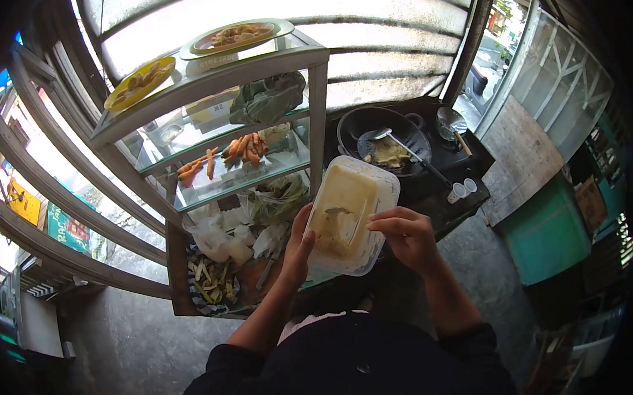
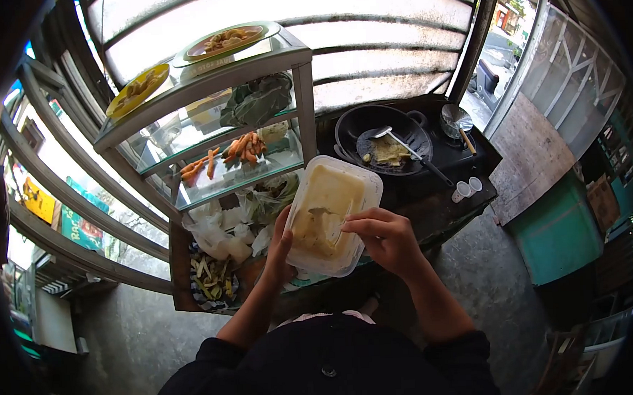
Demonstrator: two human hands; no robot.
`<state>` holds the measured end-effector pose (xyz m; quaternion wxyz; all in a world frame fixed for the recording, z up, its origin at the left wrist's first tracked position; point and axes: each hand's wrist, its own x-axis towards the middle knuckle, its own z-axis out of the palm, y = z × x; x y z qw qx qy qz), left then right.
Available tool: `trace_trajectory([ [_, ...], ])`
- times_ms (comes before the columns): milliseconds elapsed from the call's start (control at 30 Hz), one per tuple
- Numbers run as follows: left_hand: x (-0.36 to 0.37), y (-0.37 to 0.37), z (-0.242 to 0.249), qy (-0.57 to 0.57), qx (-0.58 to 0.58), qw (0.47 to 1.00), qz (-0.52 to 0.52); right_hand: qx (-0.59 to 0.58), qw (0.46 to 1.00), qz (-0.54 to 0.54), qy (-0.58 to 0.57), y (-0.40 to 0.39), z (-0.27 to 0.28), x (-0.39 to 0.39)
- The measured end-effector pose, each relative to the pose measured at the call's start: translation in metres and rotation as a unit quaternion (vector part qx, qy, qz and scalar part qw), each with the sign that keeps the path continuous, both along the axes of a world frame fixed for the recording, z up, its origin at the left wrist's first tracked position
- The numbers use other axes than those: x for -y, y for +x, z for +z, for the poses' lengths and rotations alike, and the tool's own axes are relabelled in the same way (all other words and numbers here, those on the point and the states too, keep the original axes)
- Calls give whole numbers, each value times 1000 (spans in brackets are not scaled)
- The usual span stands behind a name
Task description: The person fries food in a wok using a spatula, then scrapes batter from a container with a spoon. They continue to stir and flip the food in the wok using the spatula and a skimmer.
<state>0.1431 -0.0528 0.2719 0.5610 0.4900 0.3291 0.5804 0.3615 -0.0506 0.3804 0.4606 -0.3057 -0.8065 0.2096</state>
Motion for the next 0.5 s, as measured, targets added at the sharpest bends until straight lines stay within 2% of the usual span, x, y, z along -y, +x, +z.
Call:
trace_trajectory([
  [133,-5,-8,-1,-20,52,997,-53,30,997,60,-27,-8,-3,4],
  [233,-4,-11,3,-42,69,995,-53,84,991,94,-54,7,12,9],
  [267,-4,-11,5,-42,69,995,-51,76,993,76,-49,15,16,7],
  [333,-5,-10,11,2,-14,1000,-22,67,995,58,-42,20,21,3],
  [433,-6,-8,20,28,-77,997,7,51,999,-7,-16,20,19,-1],
  [500,-8,-4,20,39,-80,996,26,83,996,-42,-12,10,9,0],
])
